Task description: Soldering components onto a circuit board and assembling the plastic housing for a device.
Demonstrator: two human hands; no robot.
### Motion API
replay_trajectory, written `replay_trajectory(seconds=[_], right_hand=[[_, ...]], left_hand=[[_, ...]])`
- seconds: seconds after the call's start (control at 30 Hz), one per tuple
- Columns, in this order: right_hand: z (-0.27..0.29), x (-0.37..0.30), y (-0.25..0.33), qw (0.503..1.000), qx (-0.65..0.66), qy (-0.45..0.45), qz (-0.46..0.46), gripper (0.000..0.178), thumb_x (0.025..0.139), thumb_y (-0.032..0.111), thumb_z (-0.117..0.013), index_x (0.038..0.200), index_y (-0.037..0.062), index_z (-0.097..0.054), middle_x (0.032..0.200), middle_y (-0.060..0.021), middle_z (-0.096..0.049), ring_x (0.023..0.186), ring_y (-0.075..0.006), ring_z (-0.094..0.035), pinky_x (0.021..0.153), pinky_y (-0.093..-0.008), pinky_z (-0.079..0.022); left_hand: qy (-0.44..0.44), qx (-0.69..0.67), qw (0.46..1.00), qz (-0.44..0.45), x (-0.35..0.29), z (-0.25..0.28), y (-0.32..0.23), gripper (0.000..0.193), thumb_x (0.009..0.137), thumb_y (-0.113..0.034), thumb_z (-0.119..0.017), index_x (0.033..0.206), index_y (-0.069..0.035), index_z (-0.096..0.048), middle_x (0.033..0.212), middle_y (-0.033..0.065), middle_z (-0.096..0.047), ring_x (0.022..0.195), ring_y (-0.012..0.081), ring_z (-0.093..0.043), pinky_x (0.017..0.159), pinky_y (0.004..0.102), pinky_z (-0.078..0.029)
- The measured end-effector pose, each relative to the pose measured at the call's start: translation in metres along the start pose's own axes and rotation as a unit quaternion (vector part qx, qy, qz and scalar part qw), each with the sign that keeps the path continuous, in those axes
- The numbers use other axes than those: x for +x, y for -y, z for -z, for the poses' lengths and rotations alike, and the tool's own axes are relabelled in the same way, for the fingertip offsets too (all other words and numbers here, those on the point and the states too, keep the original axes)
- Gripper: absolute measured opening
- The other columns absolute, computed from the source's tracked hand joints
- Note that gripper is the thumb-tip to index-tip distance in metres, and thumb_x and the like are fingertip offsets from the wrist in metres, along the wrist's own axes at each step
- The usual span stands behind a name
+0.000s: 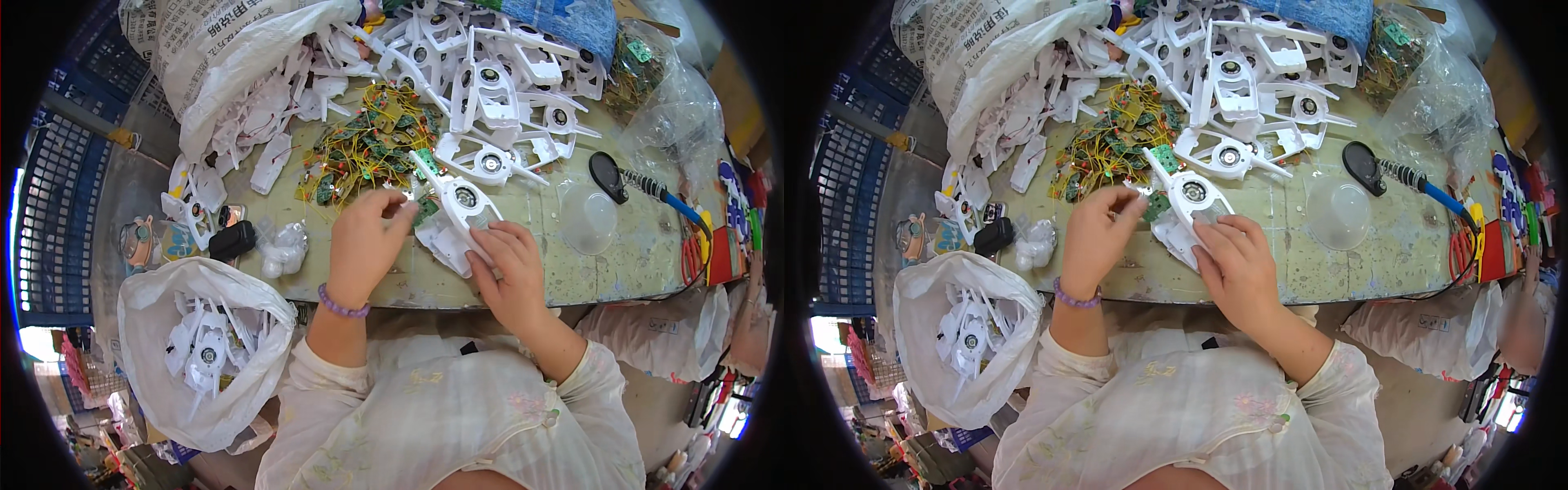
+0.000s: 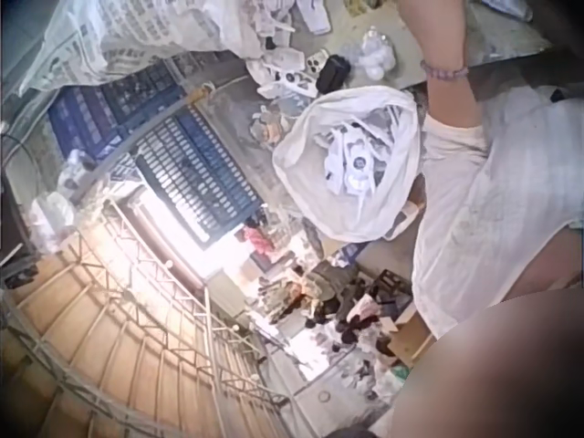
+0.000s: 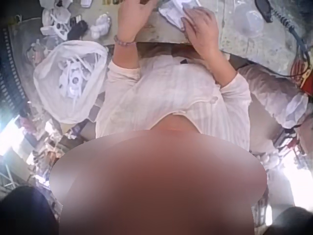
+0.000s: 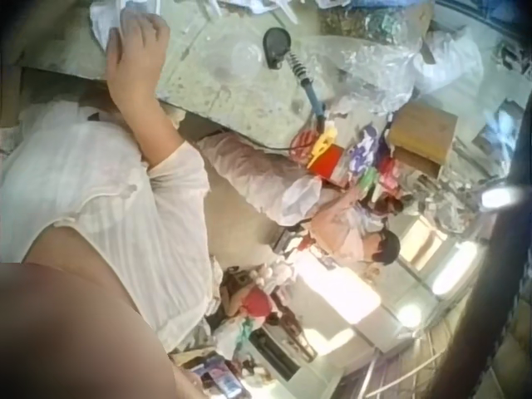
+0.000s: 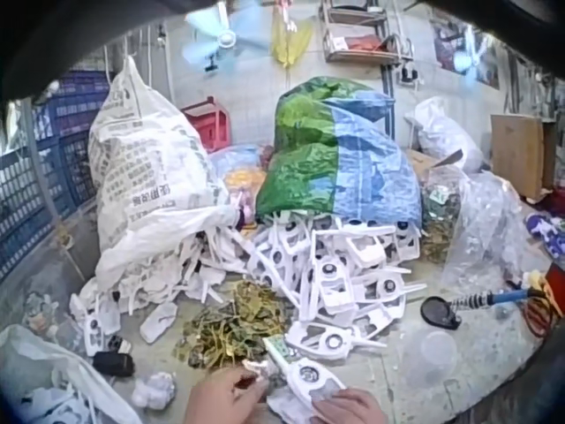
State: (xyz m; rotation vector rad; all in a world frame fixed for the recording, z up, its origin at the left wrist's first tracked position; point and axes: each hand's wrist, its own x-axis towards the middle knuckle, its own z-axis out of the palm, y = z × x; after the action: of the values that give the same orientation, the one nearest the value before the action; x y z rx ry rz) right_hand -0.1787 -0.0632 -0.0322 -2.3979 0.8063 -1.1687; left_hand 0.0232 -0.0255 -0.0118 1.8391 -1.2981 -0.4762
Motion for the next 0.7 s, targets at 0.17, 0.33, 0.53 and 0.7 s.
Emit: replay_trajectory(seconds=[0.17, 0.33, 0.53, 0.7], right_hand=[[-0.001, -0.002, -0.003, 0.995, 0.07, -0.026, -0.062, 0.036, 0.074, 0.003, -0.073, 0.11, 0.0033, -0.063, 0.1, -0.012, -0.066, 0.098, -0.0336, -0.058, 0.084, -0.0394, -0.048], [-0.003, -0.001, -0.005, 0.994, 0.083, -0.058, -0.047, 0.035, 0.074, 0.002, -0.073, 0.108, 0.0034, -0.064, 0.1, -0.012, -0.066, 0.098, -0.0331, -0.059, 0.085, -0.0393, -0.048], [0.002, -0.004, -0.003, 0.996, 0.072, -0.054, -0.015, 0.036, 0.073, 0.002, -0.074, 0.107, 0.0044, -0.064, 0.1, -0.0106, -0.066, 0.098, -0.0327, -0.059, 0.085, -0.04, -0.048], [0.005, -0.008, -0.016, 0.997, 0.047, 0.054, 0.043, 0.041, 0.073, 0.004, -0.074, 0.112, 0.0047, -0.062, 0.109, -0.013, -0.062, 0.102, -0.0348, -0.057, 0.088, -0.0428, -0.048]], left_hand=[[0.021, 0.004, 0.999, -0.038, -0.001, -0.009, 0.018, 0.018, 0.08, -0.014, -0.068, 0.092, 0.0, -0.067, 0.085, 0.0128, -0.064, 0.075, 0.0258, -0.064, 0.067, 0.0343, -0.05], [0.05, -0.189, 0.977, 0.086, 0.004, -0.012, 0.022, 0.014, 0.081, -0.008, -0.067, 0.092, 0.0, -0.066, 0.08, 0.0043, -0.065, 0.068, 0.0117, -0.06, 0.064, 0.0257, -0.048], [0.035, -0.3, 0.947, 0.11, 0.004, -0.01, 0.015, 0.017, 0.08, -0.006, -0.069, 0.093, 0.002, -0.064, 0.079, 0.0024, -0.064, 0.069, 0.0067, -0.058, 0.063, 0.0221, -0.048], [0.074, -0.24, 0.964, 0.091, -0.001, -0.022, 0.02, 0.018, 0.078, -0.006, -0.07, 0.093, 0.002, -0.064, 0.08, 0.0032, -0.065, 0.069, 0.0075, -0.059, 0.063, 0.022, -0.049]])
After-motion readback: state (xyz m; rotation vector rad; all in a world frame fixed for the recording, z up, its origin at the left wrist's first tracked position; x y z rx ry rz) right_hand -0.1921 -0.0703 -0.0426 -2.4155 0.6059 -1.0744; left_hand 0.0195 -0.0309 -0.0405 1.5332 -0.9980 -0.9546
